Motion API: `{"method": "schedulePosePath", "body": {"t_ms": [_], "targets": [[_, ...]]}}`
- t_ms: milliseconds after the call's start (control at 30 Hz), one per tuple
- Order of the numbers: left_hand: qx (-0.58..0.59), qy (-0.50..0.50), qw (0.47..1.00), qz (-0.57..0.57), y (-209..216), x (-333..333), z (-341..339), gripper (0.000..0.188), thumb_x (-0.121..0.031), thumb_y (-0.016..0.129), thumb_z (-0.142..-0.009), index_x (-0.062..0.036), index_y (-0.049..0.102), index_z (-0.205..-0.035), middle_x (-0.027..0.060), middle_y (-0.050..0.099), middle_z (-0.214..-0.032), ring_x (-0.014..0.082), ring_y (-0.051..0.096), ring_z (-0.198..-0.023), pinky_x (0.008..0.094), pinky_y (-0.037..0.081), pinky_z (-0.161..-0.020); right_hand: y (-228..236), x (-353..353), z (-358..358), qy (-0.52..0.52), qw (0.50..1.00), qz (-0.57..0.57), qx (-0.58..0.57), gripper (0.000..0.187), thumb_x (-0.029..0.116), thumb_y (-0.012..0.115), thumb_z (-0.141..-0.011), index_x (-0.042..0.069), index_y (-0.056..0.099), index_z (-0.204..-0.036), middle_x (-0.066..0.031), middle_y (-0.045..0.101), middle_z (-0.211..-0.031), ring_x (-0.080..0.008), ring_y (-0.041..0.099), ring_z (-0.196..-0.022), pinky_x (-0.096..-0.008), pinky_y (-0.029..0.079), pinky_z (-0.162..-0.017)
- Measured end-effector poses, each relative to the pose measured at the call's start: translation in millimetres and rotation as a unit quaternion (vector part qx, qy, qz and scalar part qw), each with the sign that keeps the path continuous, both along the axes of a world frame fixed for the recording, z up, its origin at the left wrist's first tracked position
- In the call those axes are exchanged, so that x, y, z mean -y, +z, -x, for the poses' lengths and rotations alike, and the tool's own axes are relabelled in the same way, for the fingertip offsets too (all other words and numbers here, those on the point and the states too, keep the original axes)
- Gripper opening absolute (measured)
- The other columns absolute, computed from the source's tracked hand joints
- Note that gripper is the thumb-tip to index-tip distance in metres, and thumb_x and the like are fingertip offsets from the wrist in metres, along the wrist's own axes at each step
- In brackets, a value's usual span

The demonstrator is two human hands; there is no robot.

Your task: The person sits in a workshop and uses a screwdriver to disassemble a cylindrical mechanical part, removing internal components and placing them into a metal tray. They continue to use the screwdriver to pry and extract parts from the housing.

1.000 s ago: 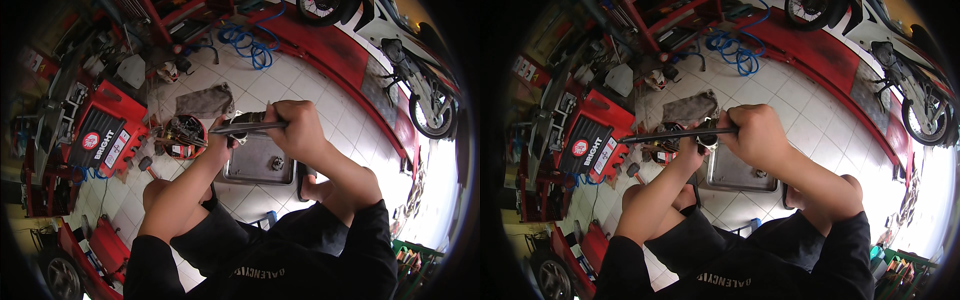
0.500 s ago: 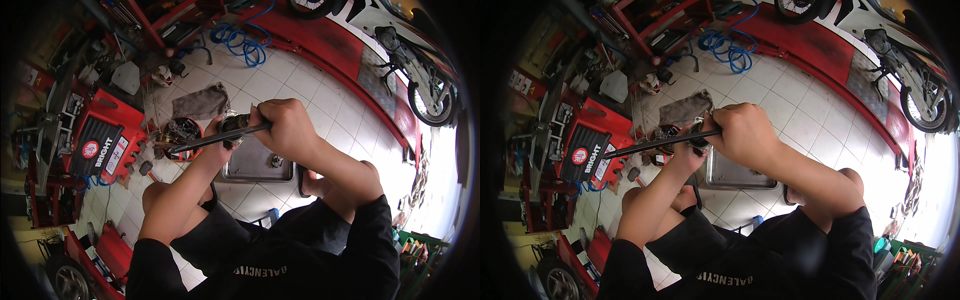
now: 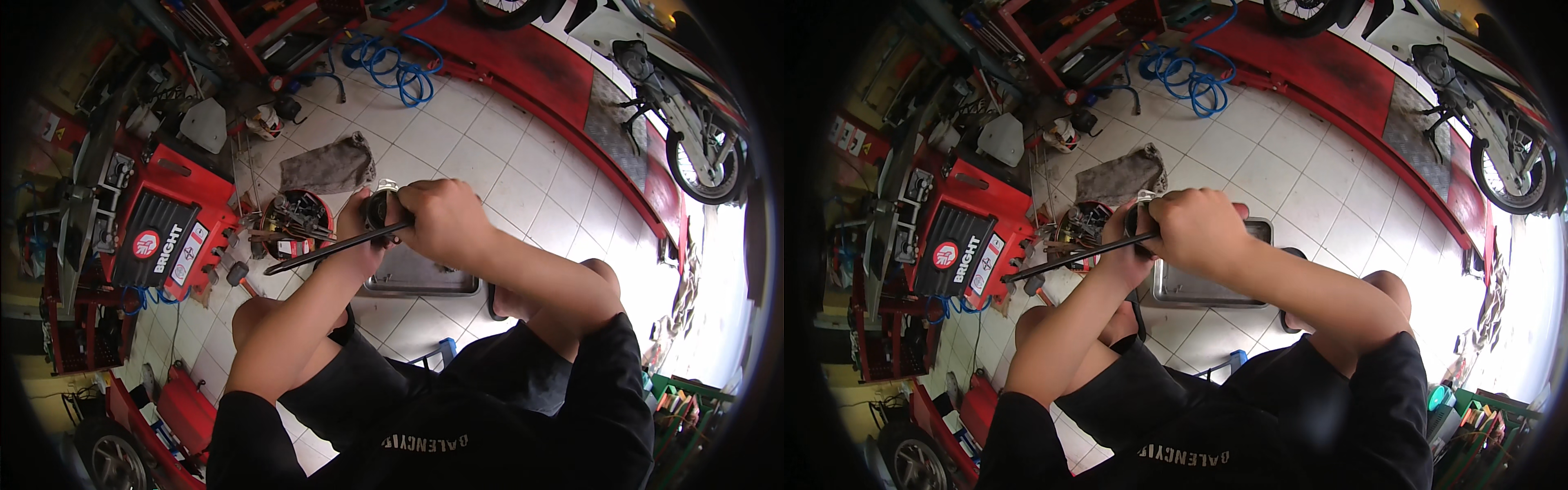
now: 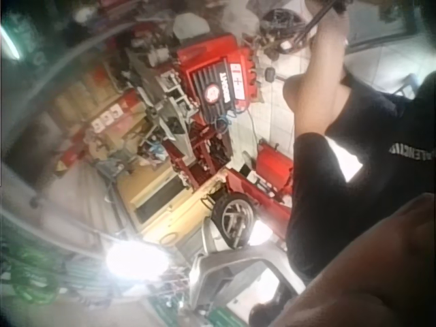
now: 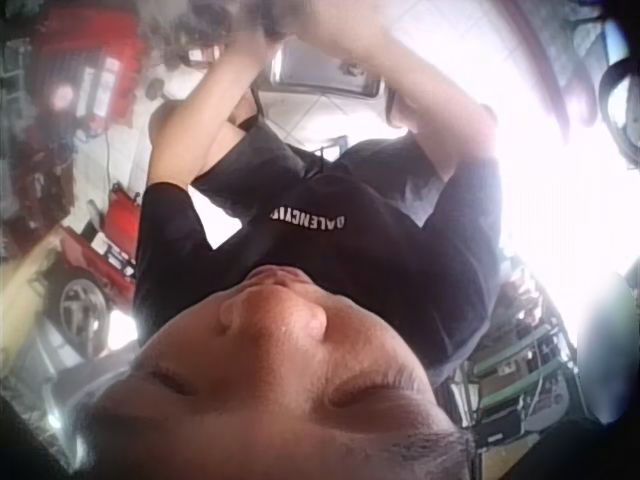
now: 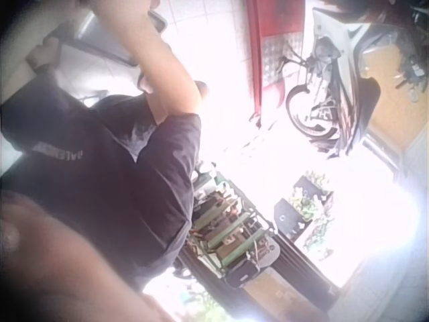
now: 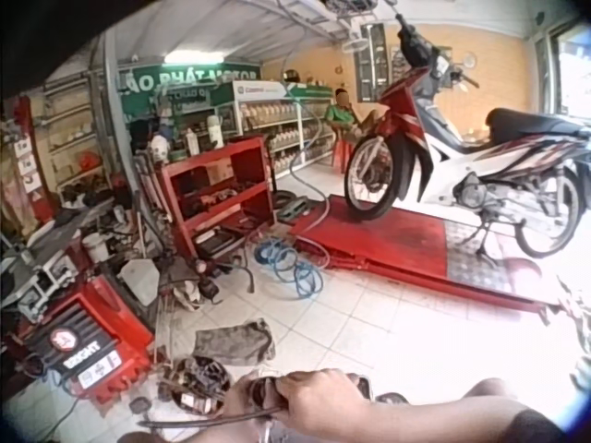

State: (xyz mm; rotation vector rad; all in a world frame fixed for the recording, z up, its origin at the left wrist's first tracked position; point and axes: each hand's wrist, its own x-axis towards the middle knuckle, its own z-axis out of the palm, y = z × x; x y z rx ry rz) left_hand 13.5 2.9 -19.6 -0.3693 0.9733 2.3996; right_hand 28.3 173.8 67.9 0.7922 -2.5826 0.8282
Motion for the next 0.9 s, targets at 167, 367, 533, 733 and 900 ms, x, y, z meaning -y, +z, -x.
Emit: {"method": "schedulePosePath", "body": {"t_ms": [167, 367, 533, 733, 900], "targets": [[-0.006, -0.015, 1.000, 0.023, 1, 3, -5, 0.032, -0.045, 0.046, -0.099, -0.0191, 0.062, -0.090, -0.0023, 0.061, -0.077, 0.0124, 0.057, -0.063, 0.0286, 0.039, -0.051, 0, 3, 1, 0.007, 0.998, -0.034, 0.056, 0.028, 0.023, 0.068, -0.086, 0.002, 0.063, -0.069, -0.0155, 0.062, -0.064, -0.0384, 0.062, -0.061, -0.0465, 0.051, -0.056], [0.038, 0.033, 0.998, 0.028, 1, 4, 5, 0.036, -0.043, 0.039, -0.102, -0.0160, 0.058, -0.088, 0.0006, 0.060, -0.069, 0.0165, 0.052, -0.052, 0.0311, 0.035, -0.045, 18, 0, 7, 0.000, 0.989, -0.077, 0.128, 0.033, 0.027, 0.066, -0.090, 0.000, 0.065, -0.070, -0.0200, 0.063, -0.063, -0.0410, 0.063, -0.062, -0.0468, 0.051, -0.059], [0.021, 0.043, 0.999, -0.021, -1, 15, 13, 0.032, -0.048, 0.048, -0.096, -0.0204, 0.063, -0.088, -0.0008, 0.064, -0.074, 0.0173, 0.059, -0.058, 0.0337, 0.038, -0.047, 46, -21, 22, -0.032, 0.975, 0.064, 0.211, 0.044, 0.032, 0.064, -0.095, -0.004, 0.068, -0.071, -0.0238, 0.059, -0.059, -0.0376, 0.056, -0.052, -0.0443, 0.048, -0.057], [0.022, 0.039, 0.989, -0.139, 0, 41, 24, 0.051, -0.051, 0.051, -0.089, -0.0025, 0.065, -0.098, 0.0133, 0.063, -0.075, 0.0249, 0.056, -0.058, 0.0338, 0.042, -0.050, 110, -58, 17, 0.012, 0.866, 0.350, 0.356, 0.036, 0.029, 0.066, -0.098, 0.002, 0.056, -0.076, 0.0022, 0.044, -0.058, -0.0078, 0.046, -0.046, -0.0280, 0.041, -0.037], [0.064, 0.075, 0.990, -0.102, 16, 39, 29, 0.034, -0.044, 0.048, -0.095, -0.0162, 0.061, -0.082, 0.0044, 0.062, -0.068, 0.0228, 0.052, -0.049, 0.0360, 0.034, -0.042, 74, -99, 50, 0.012, 0.790, 0.565, 0.237, 0.033, 0.026, 0.062, -0.099, 0.008, 0.051, -0.074, -0.0002, 0.043, -0.062, -0.0132, 0.041, -0.047, -0.0317, 0.039, -0.049]]}}
